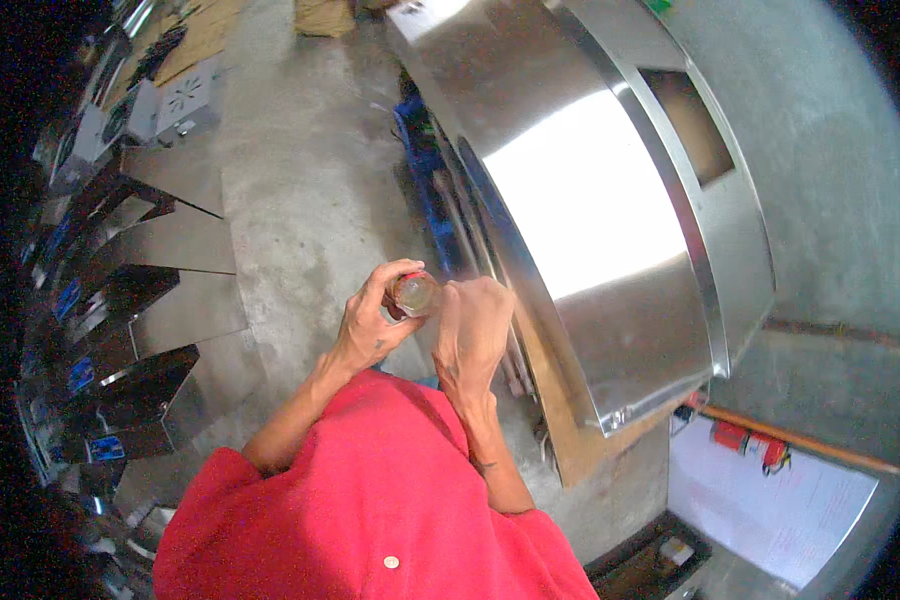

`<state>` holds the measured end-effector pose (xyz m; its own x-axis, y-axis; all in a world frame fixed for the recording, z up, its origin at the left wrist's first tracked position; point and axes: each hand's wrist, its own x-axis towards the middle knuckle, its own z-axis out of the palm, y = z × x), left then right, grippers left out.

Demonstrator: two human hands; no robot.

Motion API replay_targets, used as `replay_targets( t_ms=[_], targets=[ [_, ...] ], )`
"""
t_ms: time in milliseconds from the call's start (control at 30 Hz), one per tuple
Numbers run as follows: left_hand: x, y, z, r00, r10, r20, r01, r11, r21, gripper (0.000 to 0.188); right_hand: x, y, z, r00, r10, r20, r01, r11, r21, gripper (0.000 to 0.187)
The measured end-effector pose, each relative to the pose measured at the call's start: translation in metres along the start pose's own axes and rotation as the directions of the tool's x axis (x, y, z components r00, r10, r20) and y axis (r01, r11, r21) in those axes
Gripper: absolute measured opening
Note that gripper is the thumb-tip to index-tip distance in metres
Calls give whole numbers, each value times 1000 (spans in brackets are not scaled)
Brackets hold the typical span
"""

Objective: The person applies a viscous substance from a small jar onto the seams and edges of a stainless steel metal enclosure using a small brush. They work along the top, side, and bottom edges, repeatedly dipping the brush into the jar to reload the substance.

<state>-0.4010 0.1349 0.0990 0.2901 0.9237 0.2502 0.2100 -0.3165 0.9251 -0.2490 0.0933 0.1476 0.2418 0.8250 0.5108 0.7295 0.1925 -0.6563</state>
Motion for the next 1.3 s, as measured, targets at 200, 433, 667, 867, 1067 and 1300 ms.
replay_targets(
  t_ms=[200, 433, 667, 867, 1067, 1300],
  targets=[
    [72, -35, -75, 993, 10, -117, -4, 999, 48, 70, 85, -17, 95, 989, -97, 113, 92, 994, 50, 9],
    [177, -87, -112, 967, 68, -244, -33, 989, 145, 70, 185, 0, 182, 995, -69, 74, 52, 978, 203, 7],
    [328, -159, -125, 962, -174, -208, 171, 985, -33, 68, 299, 77, 268, 991, 103, -80, -62, 911, 408, 9],
    [428, -242, -122, 942, -275, -193, 271, 961, -46, 65, 393, 160, 358, 949, 311, -56, -262, 873, 412, 13],
    [457, -268, -135, 884, -398, -244, 395, 917, -63, 66, 433, 215, 423, 998, 16, 56, -29, 971, 238, 13],
    [440, -292, -150, 848, -397, -351, 411, 911, -38, 65, 440, 231, 443, 962, -207, 180, 194, 977, 87, 24]
  ],
)
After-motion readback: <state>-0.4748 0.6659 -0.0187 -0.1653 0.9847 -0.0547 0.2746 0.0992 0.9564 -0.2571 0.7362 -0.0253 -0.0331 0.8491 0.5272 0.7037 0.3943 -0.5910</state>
